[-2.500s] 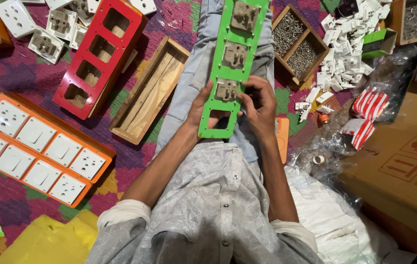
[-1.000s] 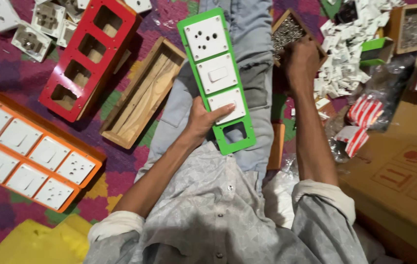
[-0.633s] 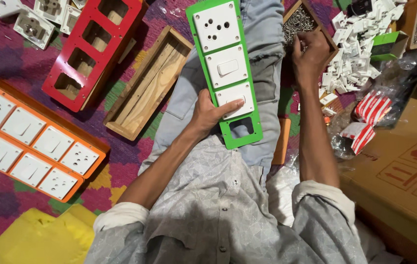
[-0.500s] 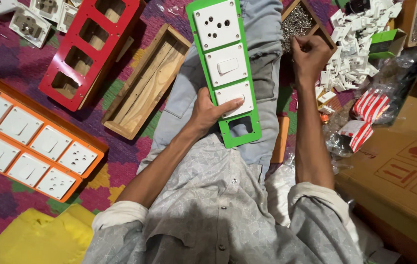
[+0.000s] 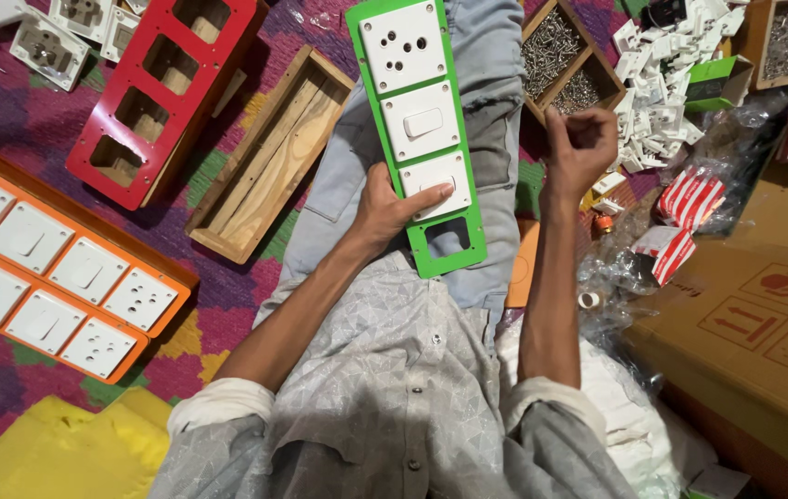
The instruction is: The person assembles a multi-gang electrical socket strip by inserting white faceplates into a green backplate and securing them with screws. They repeatedly flip the unit to access the rear terminals, insert screws, and tighten them by hand.
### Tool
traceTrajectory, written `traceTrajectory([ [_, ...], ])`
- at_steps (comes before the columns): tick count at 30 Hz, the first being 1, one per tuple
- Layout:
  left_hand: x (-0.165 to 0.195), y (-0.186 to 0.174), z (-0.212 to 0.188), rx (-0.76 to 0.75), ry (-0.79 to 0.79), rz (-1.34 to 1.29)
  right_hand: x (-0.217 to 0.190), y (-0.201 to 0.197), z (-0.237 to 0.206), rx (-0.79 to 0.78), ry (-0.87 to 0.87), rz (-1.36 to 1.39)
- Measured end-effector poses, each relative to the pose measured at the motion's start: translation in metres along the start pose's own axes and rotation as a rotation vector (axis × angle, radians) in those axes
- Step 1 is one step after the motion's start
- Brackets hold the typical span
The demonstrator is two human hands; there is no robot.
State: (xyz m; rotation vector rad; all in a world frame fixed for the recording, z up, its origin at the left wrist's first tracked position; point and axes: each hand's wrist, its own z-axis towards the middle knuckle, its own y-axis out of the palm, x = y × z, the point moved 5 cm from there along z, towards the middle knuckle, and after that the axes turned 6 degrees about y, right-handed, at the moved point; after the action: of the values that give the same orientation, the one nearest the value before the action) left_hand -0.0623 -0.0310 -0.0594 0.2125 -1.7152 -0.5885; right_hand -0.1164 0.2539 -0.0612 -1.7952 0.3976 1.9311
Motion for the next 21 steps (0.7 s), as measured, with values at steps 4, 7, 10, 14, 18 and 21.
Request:
traceTrajectory([
  [4,0.000,0.000,0.000,0.005,0.001,-0.005,-0.034,-0.003,-0.042,-0.051,-0.041,-0.106],
  [7,-0.001,0.000,-0.001,0.008,-0.010,0.002,-0.052,-0.002,-0.076,-0.082,-0.056,-0.077],
  [10,-0.001,0.001,-0.002,0.003,-0.004,-0.012,-0.068,0.002,-0.108,-0.117,-0.040,-0.135],
  [14,0.000,0.002,-0.003,0.005,0.009,-0.025,-0.087,0.017,-0.137,-0.239,-0.079,-0.153],
  [18,-0.001,0.002,-0.003,0.004,-0.010,-0.028,-0.096,0.028,-0.145,-0.308,-0.125,-0.262],
  [21,0.000,0.000,-0.002,0.012,0.022,0.044,-0.093,0.033,-0.140,-0.322,-0.081,-0.251],
])
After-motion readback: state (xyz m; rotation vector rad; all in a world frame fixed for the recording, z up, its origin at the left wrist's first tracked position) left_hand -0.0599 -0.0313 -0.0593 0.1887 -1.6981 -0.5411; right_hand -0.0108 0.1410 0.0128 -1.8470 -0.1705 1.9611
